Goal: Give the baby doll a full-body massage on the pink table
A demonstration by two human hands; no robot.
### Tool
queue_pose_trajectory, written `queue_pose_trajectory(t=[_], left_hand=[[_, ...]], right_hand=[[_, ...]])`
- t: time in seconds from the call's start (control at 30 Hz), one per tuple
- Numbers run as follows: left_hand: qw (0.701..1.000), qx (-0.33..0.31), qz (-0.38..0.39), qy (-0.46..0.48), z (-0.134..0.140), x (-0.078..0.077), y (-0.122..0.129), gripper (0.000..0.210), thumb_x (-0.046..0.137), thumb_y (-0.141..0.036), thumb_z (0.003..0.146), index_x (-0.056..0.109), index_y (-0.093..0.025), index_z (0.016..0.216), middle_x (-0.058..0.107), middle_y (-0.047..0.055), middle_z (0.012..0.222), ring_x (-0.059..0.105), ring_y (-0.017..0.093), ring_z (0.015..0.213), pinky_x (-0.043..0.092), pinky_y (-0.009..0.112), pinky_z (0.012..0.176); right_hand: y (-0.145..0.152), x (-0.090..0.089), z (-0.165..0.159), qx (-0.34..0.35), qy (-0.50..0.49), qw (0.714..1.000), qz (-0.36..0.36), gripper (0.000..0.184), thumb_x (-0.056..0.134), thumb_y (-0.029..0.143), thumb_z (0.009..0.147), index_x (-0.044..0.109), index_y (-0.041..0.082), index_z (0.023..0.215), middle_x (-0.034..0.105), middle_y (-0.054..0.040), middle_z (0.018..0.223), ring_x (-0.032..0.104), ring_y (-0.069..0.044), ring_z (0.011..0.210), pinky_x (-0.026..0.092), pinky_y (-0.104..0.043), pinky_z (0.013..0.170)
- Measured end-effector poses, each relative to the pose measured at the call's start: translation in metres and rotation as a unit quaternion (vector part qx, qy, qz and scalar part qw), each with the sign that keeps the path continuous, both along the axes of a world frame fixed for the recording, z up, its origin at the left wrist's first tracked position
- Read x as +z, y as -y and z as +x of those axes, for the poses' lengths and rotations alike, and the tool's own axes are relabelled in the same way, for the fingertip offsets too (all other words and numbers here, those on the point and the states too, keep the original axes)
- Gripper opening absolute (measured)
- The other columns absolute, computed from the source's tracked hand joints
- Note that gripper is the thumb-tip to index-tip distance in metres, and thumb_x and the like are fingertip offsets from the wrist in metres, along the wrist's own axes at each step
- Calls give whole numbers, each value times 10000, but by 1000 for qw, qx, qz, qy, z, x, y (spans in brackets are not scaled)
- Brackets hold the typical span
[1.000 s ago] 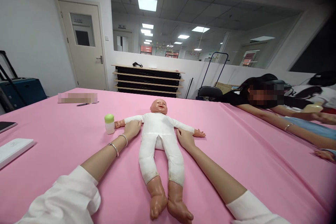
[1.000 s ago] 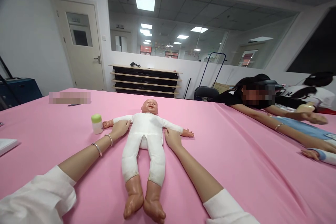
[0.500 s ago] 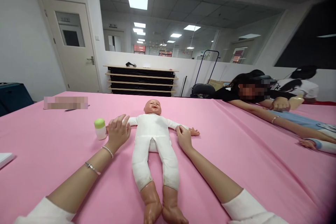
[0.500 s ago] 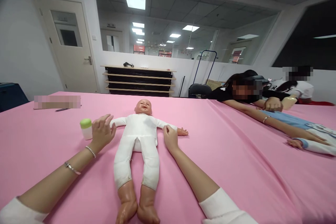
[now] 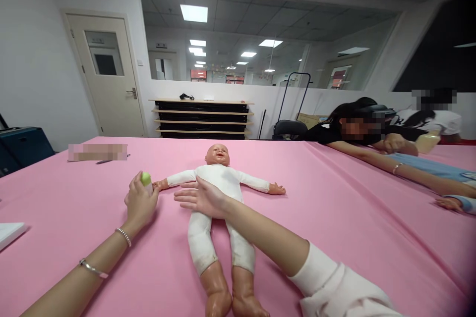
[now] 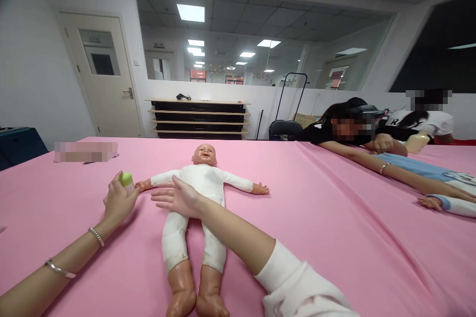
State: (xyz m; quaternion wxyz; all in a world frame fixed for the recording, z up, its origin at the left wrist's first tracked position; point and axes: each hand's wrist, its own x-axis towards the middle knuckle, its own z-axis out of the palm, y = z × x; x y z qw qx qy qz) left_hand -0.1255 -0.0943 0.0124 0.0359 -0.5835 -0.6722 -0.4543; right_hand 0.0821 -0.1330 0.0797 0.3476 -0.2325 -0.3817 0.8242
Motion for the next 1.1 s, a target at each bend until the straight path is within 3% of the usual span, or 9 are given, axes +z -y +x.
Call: queue_pose_trajectory(t=[0.13, 0.3, 0.43, 0.57, 0.63, 0.73, 0.97, 1.1], left_hand=[[999, -40, -15, 33, -2, -5, -3, 637, 467, -349, 812, 223, -132, 1358, 332, 201, 1332, 360, 323, 1236, 397, 492, 932], [997, -53, -40, 50, -5, -6, -5, 706, 454, -351, 826, 96, -150, 1401, 333, 210, 1341, 453, 330, 1161, 464, 456, 833], [995, -70, 29, -63, 1, -6, 5, 631, 416, -339, 858, 133, -135, 1384, 482, 199, 1244, 520, 319, 1081, 438, 461, 824], [943, -156, 169, -239, 15, -7, 19, 437, 451, -209, 853, 330, -201, 1273, 485, 151, 1283, 493, 276, 1131, 382, 424, 869], [913, -180, 190, -313, 20, -7, 24, 373, 448, -111, 826, 455, -247, 1174, 477, 120, 1305, 460, 275, 1174, 356, 419, 881], [894, -179, 166, -376, 22, -6, 29, 471, 436, -21, 765, 545, -304, 1124, 442, 104, 1338, 424, 305, 1206, 334, 439, 875], [909, -180, 120, -356, 22, -3, 31, 518, 435, -24, 743, 575, -343, 1127, 443, 76, 1342, 421, 300, 1212, 329, 451, 904], [955, -181, 98, -215, 23, -7, 30, 409, 461, -213, 815, 441, -238, 1223, 519, 116, 1255, 531, 281, 1091, 424, 412, 832]], right_hand=[[-5, -19, -6, 3, -31, 999, -25, 570, 279, 494, 892, 387, 39, 1220, 407, -233, 1309, 568, -204, 1054, 300, -359, 1022], [-1, -23, 2, 3, -73, 996, -51, 622, 258, 485, 897, 291, 9, 1297, 277, -231, 1400, 517, -212, 1130, 294, -346, 1031], [-2, -24, 5, 13, -88, 994, -62, 696, 340, 503, 861, 228, 11, 1340, 241, -231, 1417, 474, -228, 1178, 271, -363, 1042], [-3, -26, 6, 37, -92, 994, -46, 751, 389, 549, 818, 265, 9, 1325, 294, -235, 1391, 478, -247, 1171, 237, -373, 1054], [-3, -26, 6, 54, -99, 993, -34, 763, 384, 579, 807, 318, -5, 1294, 367, -238, 1344, 489, -249, 1157, 224, -368, 1060], [-3, -27, 6, 58, -111, 992, -32, 765, 360, 608, 804, 373, -11, 1253, 430, -231, 1292, 497, -238, 1142, 223, -351, 1063], [-2, -27, 5, 54, -103, 993, -33, 753, 341, 608, 814, 387, -5, 1249, 407, -226, 1312, 469, -227, 1172, 205, -343, 1074], [-2, -26, 7, 46, -102, 993, -46, 786, 287, 607, 835, 293, -20, 1309, 344, -237, 1356, 467, -230, 1175, 223, -358, 1066]])
